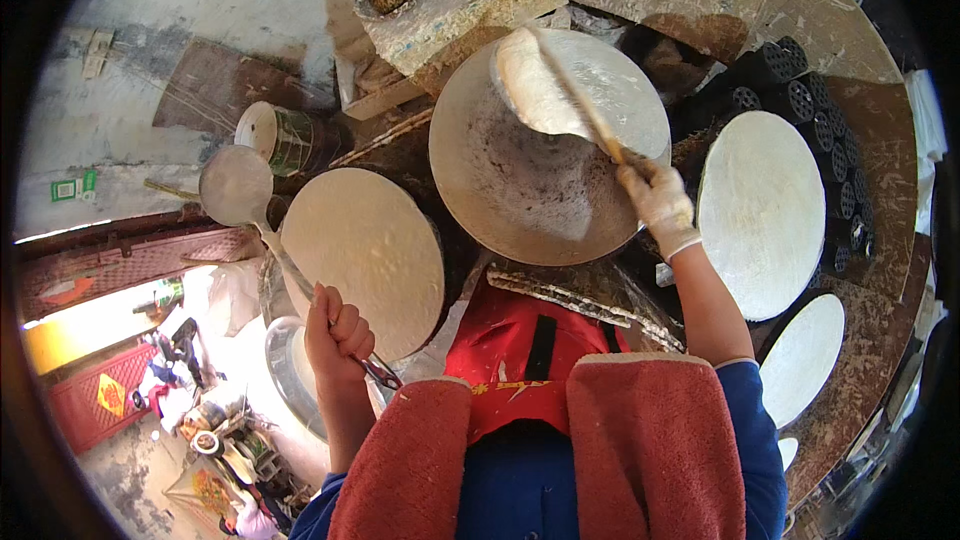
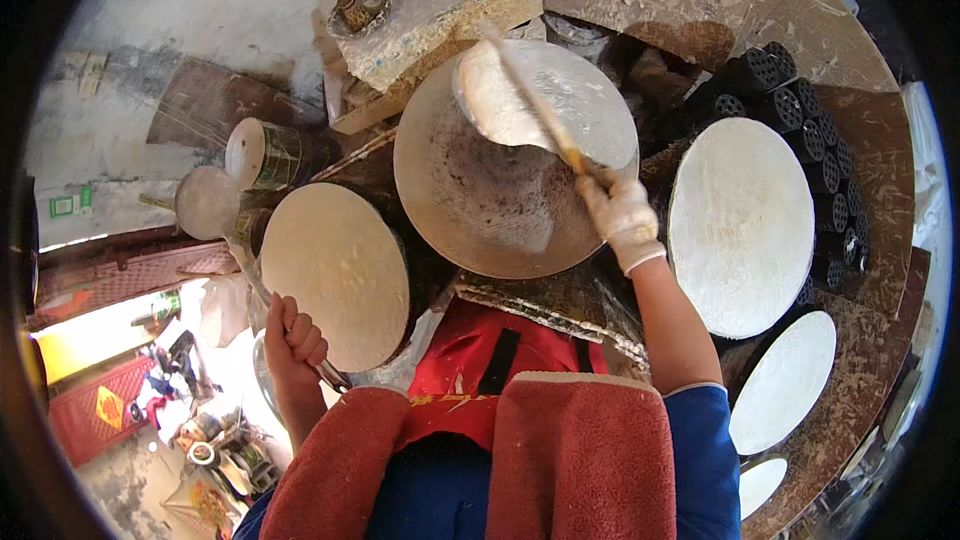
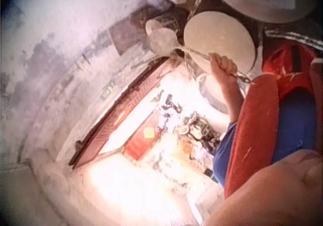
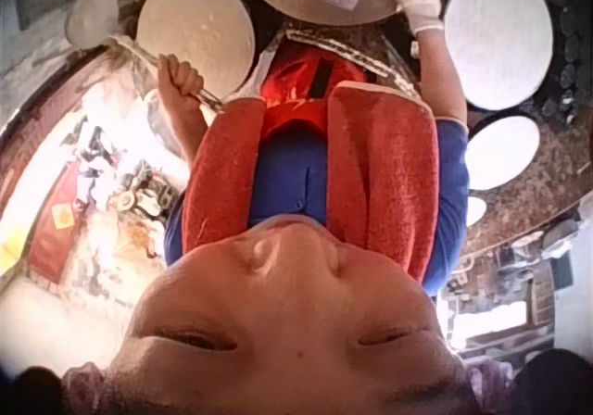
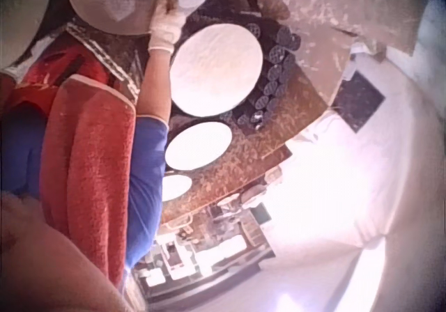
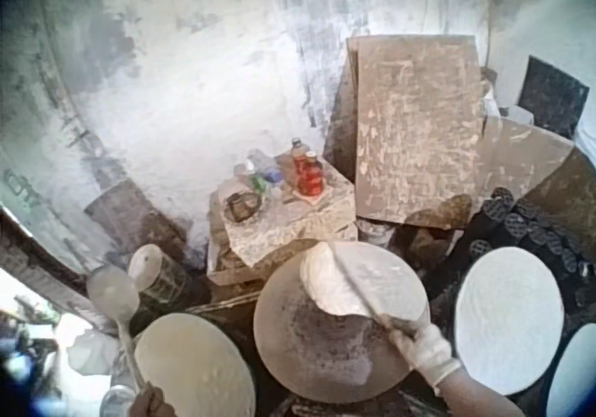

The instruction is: The person ladles batter onto multiple hot griddles and spreads it into thin circular crepes using a wooden spreader. They flip and remove finished crepes, then stack them on a nearby tray while continuing to cook additional crepes on the remaining griddles.

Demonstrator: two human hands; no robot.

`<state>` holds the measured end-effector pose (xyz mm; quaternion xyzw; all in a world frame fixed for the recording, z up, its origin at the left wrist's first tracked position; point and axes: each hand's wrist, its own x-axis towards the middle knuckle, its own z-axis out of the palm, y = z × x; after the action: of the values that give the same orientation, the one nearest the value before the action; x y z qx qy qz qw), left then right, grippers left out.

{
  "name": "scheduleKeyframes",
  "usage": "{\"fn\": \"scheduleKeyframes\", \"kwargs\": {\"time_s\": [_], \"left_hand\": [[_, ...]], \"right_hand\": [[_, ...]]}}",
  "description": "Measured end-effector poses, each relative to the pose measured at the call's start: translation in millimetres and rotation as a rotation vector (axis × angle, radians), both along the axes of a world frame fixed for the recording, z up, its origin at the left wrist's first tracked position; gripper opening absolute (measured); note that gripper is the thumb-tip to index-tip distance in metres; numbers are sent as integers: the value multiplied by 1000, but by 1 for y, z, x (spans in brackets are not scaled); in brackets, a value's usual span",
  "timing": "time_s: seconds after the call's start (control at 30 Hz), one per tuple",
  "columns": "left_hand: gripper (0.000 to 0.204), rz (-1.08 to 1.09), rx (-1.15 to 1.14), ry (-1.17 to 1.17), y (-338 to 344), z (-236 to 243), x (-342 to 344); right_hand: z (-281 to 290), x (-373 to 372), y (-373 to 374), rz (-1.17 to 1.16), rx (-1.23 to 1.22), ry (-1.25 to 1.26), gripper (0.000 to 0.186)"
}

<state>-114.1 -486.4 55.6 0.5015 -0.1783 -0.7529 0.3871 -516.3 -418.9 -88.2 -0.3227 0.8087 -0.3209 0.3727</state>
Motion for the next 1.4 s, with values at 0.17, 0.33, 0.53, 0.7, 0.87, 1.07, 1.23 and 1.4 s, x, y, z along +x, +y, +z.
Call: {"fn": "scheduleKeyframes", "kwargs": {"time_s": [0.17, 0.33, 0.53, 0.7, 0.87, 1.07, 1.23, 1.4], "left_hand": [[36, 50, 45, 5, 15, -3, -15], [36, 139, 57, -92, 31, 7, -30], [35, 224, 80, -125, 59, 11, -43], [34, 281, 97, -108, 86, 6, -48], [34, 330, 115, -104, 111, 5, -42], [34, 352, 111, -163, 131, 16, -43], [34, 282, 110, -220, 132, 19, -25], [33, 143, 108, -71, 122, 6, 5]], "right_hand": [[20, 19, 6, 248, 82, -11, 36], [33, -20, -2, 383, 75, -1, 34], [-9, -53, -47, 438, 47, -61, 35], [36, -28, -19, 609, 152, -77, 36], [32, -55, -16, 683, 176, -109, 33], [5, -46, -58, 639, -24, -53, 36], [16, -13, 7, 718, -2, -10, 29], [-2, 27, 131, 562, -73, -40, 24]]}}
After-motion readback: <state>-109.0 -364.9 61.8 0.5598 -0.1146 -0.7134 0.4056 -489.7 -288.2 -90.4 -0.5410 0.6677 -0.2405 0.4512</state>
